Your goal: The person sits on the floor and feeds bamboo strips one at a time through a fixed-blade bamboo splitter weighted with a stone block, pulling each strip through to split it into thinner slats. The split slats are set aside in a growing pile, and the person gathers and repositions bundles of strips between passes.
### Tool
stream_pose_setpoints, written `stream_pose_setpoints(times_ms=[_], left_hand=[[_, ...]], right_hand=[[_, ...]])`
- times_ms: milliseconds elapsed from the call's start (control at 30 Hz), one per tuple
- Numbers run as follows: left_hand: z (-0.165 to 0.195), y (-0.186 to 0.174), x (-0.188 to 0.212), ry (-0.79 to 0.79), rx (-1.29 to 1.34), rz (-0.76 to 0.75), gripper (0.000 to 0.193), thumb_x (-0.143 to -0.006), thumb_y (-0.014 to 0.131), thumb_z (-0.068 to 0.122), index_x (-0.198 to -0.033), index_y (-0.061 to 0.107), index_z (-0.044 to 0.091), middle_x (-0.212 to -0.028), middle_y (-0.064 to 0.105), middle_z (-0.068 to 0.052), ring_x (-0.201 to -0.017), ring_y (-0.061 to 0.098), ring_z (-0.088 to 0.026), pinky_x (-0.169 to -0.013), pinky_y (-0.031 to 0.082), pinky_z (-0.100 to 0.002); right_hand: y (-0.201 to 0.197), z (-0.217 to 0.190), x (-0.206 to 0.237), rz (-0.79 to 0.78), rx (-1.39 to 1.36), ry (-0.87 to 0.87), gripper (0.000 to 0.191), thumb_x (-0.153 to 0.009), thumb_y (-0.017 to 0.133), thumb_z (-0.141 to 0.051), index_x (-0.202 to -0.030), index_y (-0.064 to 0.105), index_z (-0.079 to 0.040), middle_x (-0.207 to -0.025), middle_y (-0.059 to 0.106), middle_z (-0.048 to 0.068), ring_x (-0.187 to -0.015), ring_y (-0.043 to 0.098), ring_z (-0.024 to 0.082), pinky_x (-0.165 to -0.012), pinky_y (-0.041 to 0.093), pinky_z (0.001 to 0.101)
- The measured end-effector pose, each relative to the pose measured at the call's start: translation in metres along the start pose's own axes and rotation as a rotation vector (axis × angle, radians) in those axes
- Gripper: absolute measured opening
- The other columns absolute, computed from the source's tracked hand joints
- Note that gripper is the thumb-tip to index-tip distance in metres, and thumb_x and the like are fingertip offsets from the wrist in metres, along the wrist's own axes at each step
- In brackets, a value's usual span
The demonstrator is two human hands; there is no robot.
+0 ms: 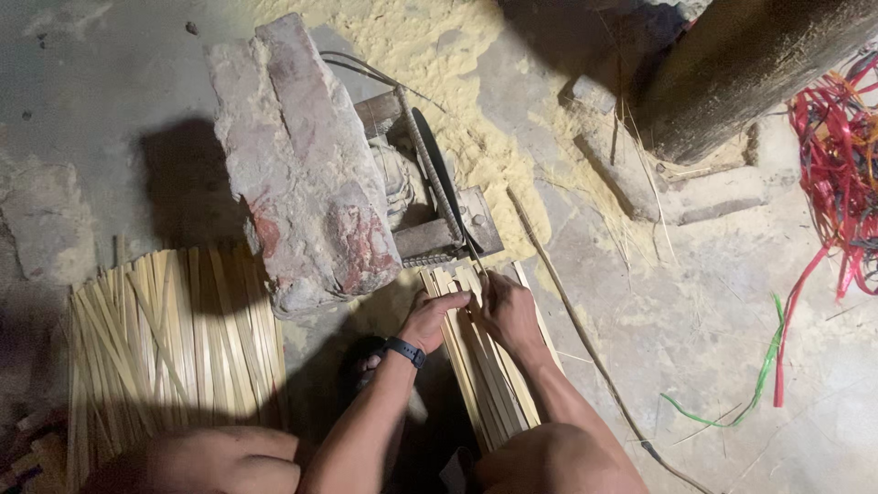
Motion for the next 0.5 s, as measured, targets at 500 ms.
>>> stream_pose_setpoints(times_ms=[500], left_hand=[[0.005,0.021,0.011,-0.020,0.102,-0.079,0.034,-0.082,0.084,0.015,-0.109,0.075,-0.005,-0.105,0.074,-0.016,-0.098,0.068,-0.024,-0.090,0.054,-0.040]], right_hand=[[-0.021,0.021,0.087,-0.095,-0.058,0.118,0.023,-0.095,0.063,-0.013,-0.113,0.073,-0.004,-0.089,0.071,0.012,-0.064,0.071,0.029,-0.062,0.060,0.0389]])
Point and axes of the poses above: each hand's wrist, its own x-axis away from the middle knuckle, its own y-axis out of the palm, z = x × y, the point moved 6 cm from there along -x, towards the middle knuckle
